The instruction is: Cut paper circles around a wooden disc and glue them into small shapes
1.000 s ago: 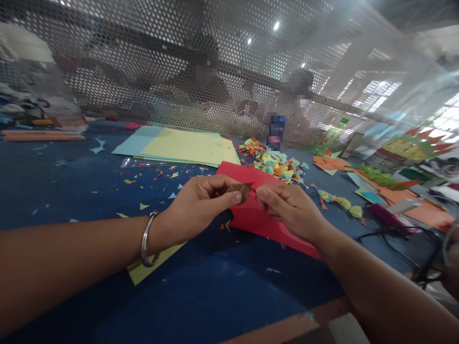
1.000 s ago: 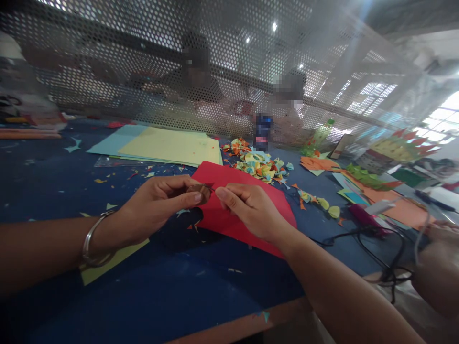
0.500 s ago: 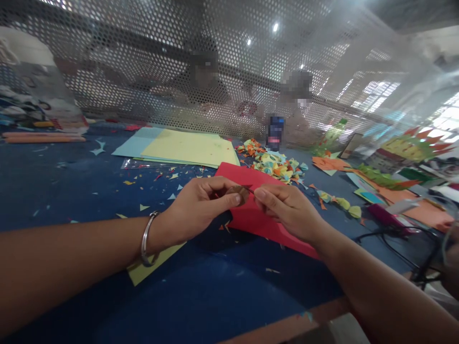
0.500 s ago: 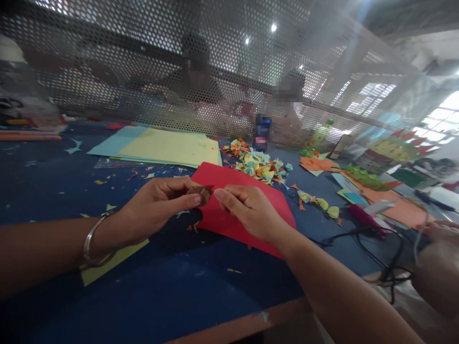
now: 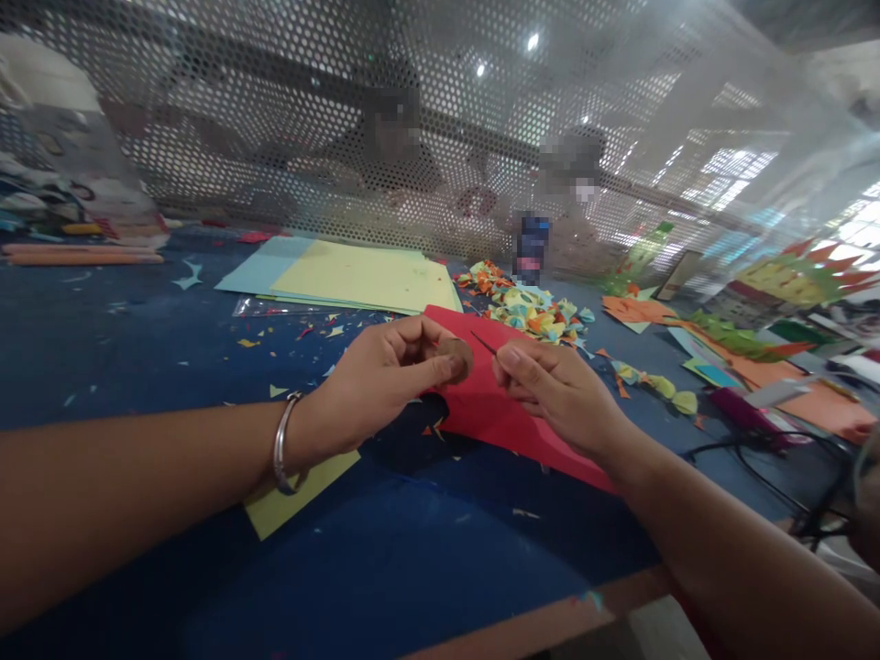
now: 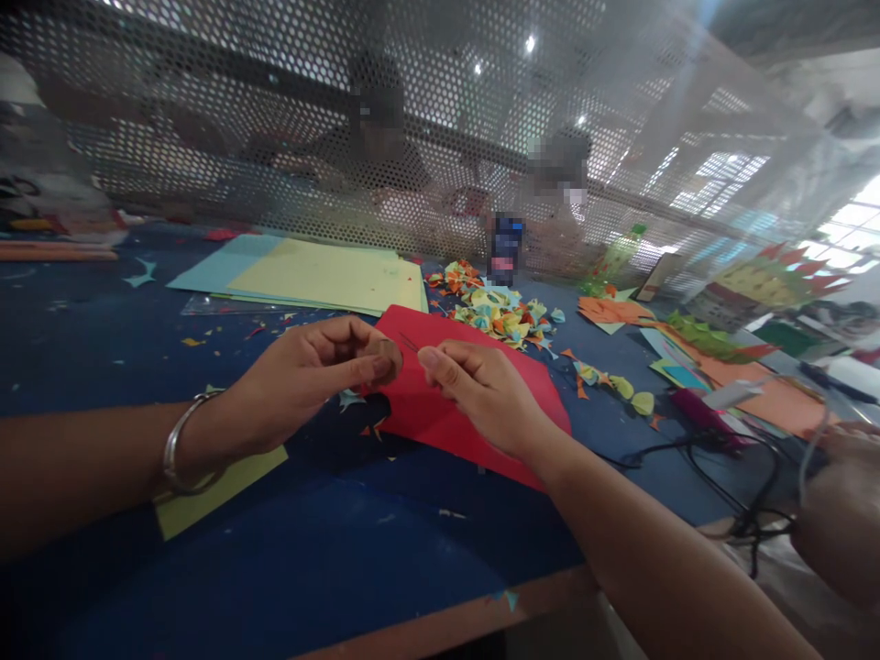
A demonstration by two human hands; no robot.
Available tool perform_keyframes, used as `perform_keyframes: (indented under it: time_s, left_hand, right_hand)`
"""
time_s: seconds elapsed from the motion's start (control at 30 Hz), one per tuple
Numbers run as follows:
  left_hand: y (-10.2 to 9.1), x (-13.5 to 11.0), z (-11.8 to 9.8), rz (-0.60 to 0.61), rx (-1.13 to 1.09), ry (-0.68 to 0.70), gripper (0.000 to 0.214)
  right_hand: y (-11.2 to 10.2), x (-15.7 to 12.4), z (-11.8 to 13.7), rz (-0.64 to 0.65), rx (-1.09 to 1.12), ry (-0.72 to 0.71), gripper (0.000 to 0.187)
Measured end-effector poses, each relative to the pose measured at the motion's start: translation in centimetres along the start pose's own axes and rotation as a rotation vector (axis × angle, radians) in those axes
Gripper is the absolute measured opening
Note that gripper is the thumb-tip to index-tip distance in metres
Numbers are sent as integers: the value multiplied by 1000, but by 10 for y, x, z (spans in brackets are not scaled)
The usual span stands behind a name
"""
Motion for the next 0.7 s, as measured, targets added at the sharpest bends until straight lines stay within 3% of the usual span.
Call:
perform_keyframes:
  time_s: [0.23,0.53,0.7]
  left_hand:
    - [-9,-2,1,-91,91,-38,21]
    - [0,-3,3,-4,139,-79,25]
    - [-1,-2,0,-21,206,-52,20]
  right_hand:
    - [1,0,0,-6,40,0,50]
    - [2,-1,1,26,-124,-51,49]
    - [3,-1,3,33,-197,-63,48]
Point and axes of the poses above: each hand's wrist, its own x-axis towards the middle knuckle, its own y-axis out of the palm, z = x × y, the point moved 8 cm from there along x, towards the middle knuckle, and after that the axes turned 7 degrees about z, right-handed, at the moved point
